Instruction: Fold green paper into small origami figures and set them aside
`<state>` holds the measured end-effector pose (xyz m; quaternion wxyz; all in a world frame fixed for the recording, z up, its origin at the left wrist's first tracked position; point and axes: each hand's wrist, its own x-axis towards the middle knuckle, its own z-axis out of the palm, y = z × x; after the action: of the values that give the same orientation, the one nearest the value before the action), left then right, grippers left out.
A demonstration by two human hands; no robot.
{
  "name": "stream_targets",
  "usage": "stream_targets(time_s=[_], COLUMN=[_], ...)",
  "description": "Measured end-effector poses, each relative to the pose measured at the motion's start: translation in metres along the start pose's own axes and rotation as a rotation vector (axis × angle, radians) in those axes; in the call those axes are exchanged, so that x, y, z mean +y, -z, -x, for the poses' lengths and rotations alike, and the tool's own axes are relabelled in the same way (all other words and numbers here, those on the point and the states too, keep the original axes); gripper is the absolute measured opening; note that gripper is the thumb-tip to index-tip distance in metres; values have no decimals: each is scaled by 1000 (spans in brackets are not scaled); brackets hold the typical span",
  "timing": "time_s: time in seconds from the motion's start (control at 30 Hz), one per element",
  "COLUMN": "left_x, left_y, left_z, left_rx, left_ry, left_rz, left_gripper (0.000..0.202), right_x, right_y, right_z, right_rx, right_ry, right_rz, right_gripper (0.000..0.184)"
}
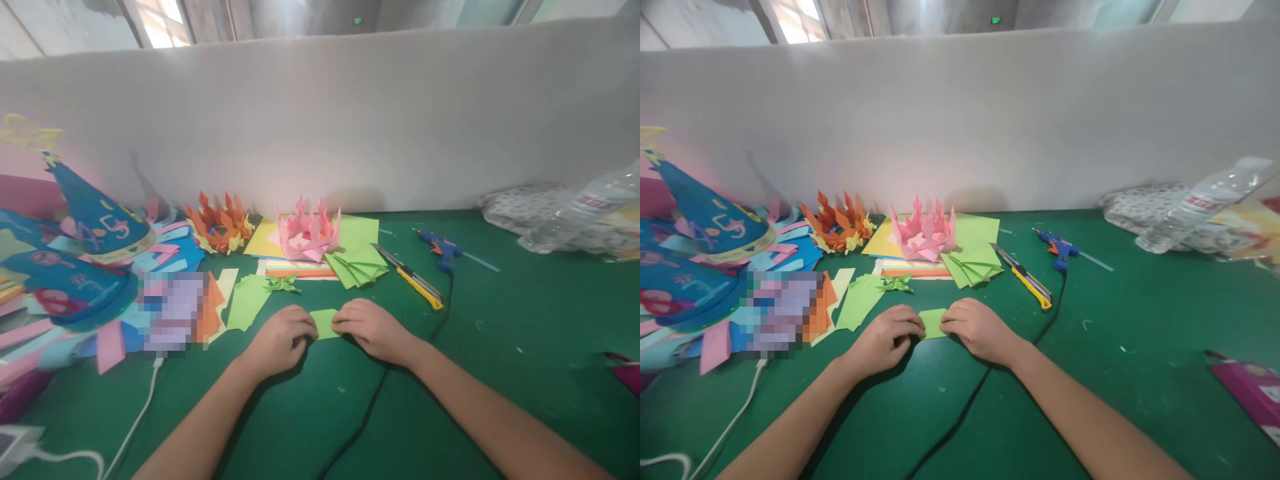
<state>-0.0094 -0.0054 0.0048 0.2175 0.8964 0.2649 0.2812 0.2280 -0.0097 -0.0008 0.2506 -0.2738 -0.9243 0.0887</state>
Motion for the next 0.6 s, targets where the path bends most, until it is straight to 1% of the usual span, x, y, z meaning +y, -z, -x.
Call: stream_targets(time_s=[0.07, 0.2, 0.23, 0.4, 0.5, 0.6], left_x=[3, 5, 4, -2, -1, -1], left_y=[2, 0, 0, 0, 0, -3], left_z=[0, -2, -2, -5, -4, -1], left_rx=[-23, -5, -2, -45, -53, -61], left_ry=[11, 88, 93, 13, -5, 23], left_rz=[-9, -45, -59, -109, -113, -91], left_gripper=[31, 14, 15, 21, 21, 18], right_x=[-1, -2, -2, 3, 7, 9], right_y=[4, 11, 12, 18, 19, 17], right_z=[1, 2, 2, 0, 2, 6], right_rx=[-44, -28, -27, -52, -31, 58], right_ry=[13, -30, -30, 31, 22, -8], right_rz=[25, 49, 57, 115, 145, 141], right_gripper=[30, 31, 29, 26, 27, 27])
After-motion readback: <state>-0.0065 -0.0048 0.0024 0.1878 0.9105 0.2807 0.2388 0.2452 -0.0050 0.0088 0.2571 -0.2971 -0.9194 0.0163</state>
